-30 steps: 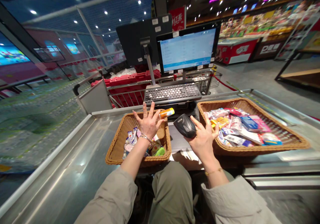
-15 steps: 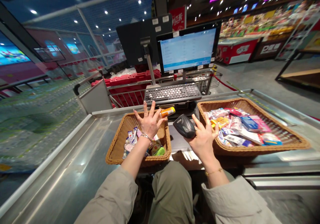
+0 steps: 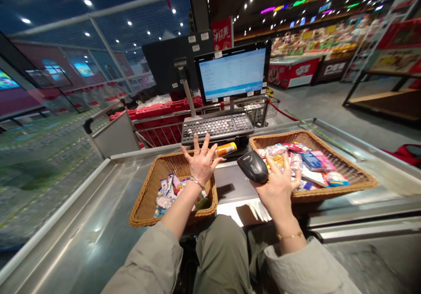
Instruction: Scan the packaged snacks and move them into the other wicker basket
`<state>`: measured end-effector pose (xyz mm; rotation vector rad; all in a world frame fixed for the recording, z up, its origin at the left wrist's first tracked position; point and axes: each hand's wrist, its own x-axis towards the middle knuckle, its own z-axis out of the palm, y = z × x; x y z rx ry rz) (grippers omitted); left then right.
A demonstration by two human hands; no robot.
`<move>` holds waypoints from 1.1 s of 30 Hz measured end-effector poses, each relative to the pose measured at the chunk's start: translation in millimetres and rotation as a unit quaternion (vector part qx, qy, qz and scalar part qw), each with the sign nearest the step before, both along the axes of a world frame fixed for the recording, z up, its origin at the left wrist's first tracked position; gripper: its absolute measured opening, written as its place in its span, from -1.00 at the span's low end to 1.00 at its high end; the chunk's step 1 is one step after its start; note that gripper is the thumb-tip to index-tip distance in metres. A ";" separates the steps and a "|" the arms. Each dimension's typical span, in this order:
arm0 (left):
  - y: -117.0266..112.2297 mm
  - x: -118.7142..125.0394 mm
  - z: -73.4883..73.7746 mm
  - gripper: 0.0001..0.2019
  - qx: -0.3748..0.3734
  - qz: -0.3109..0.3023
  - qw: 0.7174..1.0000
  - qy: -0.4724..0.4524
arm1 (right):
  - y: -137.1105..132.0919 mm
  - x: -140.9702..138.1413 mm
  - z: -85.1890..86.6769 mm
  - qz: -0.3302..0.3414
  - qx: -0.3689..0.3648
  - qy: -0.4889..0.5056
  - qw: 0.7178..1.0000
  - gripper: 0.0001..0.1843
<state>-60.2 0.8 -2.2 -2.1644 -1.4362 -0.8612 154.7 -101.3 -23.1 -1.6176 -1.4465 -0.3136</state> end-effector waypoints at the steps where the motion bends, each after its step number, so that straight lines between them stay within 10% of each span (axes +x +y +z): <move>1: 0.7 4.1 0.4 -0.53 0.000 -0.005 1.000 0.000 | -1.4 3.5 0.6 -0.005 -0.002 -0.003 1.000 -0.80; 33: 11.8 142.9 -1.7 -0.59 0.059 -0.146 0.986 0.046 | -32.8 112.1 -2.3 -0.175 0.003 0.086 0.981 -0.51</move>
